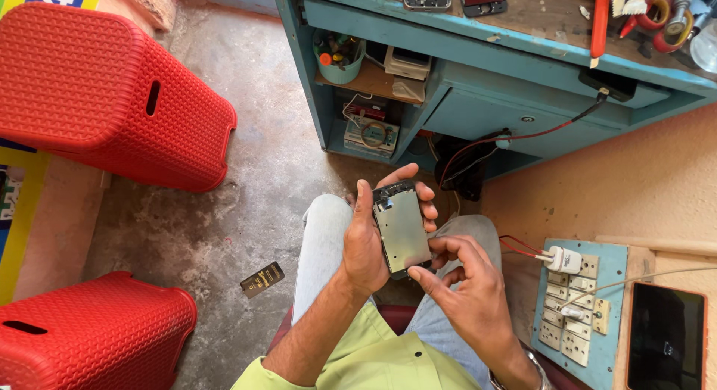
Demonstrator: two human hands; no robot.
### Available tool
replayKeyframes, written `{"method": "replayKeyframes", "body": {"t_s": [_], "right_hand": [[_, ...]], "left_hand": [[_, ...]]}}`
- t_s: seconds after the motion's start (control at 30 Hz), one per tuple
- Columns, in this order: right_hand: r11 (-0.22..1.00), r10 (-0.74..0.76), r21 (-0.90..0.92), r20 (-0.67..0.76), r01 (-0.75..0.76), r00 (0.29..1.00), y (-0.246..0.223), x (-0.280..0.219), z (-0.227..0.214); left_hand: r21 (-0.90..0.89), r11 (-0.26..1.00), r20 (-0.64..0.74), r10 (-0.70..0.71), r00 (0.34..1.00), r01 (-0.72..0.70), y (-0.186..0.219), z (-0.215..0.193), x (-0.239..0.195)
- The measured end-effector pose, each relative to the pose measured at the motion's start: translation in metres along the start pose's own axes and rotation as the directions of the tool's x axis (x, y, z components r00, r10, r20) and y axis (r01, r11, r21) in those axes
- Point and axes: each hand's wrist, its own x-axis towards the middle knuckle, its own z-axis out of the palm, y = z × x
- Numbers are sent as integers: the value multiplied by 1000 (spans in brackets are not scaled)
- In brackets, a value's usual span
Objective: The person disassembles a mobile phone at a workspace by removing the screen assembly, disconnecting internal ribbon cables by hand, and using a screwdriver to detach small screws and internal components from the phone body.
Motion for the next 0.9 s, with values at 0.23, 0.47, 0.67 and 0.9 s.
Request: {"method": "replayKeyframes", "body": {"t_s": [0.23,0.47,0.67,0.9], "right_hand": [[974,101,195,73,-114,992,20,1,1],[999,-23,-21,53,24,998,6,0,-2],[991,-50,-126,16,52,999,-4,3,5],[999,-10,40,59,8,998,0,2,4]], "left_hand": [[-74,997,70,8,997,-3,1,0,-4],[-107,994,83,30,996,-21,-4,-5,-3],[-107,991,4,81,997,-80,-12,-6,0],[-56,996,-55,72,996,-75,-7,-8,3]]}}
